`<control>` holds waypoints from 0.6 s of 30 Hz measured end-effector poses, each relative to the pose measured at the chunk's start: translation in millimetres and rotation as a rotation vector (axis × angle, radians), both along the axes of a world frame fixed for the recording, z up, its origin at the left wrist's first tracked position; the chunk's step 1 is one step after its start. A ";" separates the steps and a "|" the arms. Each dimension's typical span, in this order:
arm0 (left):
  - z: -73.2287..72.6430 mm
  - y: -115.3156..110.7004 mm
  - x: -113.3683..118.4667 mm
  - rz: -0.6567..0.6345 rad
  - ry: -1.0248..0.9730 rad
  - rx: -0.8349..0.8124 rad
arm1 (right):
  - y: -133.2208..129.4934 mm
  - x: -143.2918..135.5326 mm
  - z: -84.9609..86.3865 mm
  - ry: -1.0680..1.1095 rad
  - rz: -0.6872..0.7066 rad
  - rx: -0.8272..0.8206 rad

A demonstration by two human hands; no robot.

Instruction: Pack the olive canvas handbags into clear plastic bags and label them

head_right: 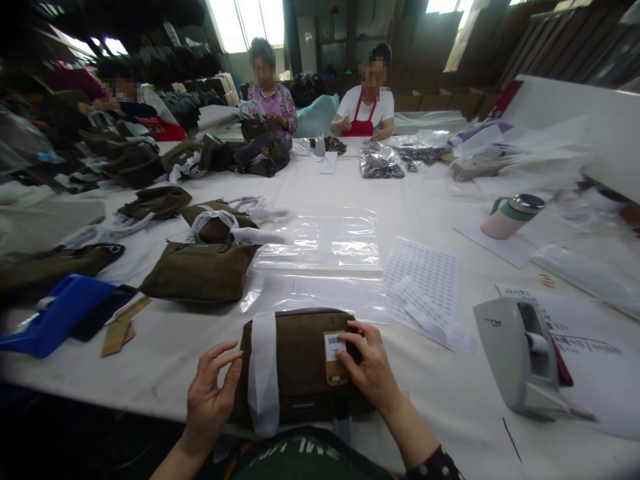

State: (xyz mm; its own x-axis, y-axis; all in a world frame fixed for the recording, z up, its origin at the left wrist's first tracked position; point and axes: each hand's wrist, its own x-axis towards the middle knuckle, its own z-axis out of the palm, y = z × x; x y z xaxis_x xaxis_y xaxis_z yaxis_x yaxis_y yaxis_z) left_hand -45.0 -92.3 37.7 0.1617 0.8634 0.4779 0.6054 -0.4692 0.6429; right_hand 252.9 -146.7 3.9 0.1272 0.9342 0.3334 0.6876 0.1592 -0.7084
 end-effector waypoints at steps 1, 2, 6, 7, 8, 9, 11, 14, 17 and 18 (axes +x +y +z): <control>-0.3 1.4 -0.8 0.007 -0.002 -0.004 | 0.0 0.3 0.1 0.002 0.002 -0.003; -0.7 2.9 -1.6 0.016 -0.003 -0.010 | -0.1 0.8 0.1 0.005 0.004 -0.005; -2.5 10.7 -5.7 0.041 -0.013 -0.028 | -0.5 3.9 -0.1 0.027 0.003 -0.011; -3.0 13.1 -6.6 0.043 -0.018 -0.024 | -0.5 4.9 -0.5 0.039 0.004 -0.012; -3.4 15.6 -7.3 0.047 -0.024 -0.020 | -0.5 5.8 -1.1 0.055 0.004 -0.010; -3.7 18.1 -7.7 0.053 -0.032 -0.020 | -0.5 6.7 -1.9 0.074 0.006 -0.007; -4.4 22.5 -8.2 0.067 -0.050 -0.028 | -0.6 8.3 -4.7 0.118 0.006 0.007; -5.2 28.1 -9.1 0.084 -0.065 -0.042 | -1.1 11.9 -10.9 0.221 -0.010 0.030; -5.9 37.6 -11.8 0.085 -0.054 -0.025 | 2.0 21.0 -17.4 0.333 -0.107 0.029; -6.1 43.3 -12.6 0.080 -0.048 -0.019 | 4.9 25.6 -19.2 0.356 -0.160 0.028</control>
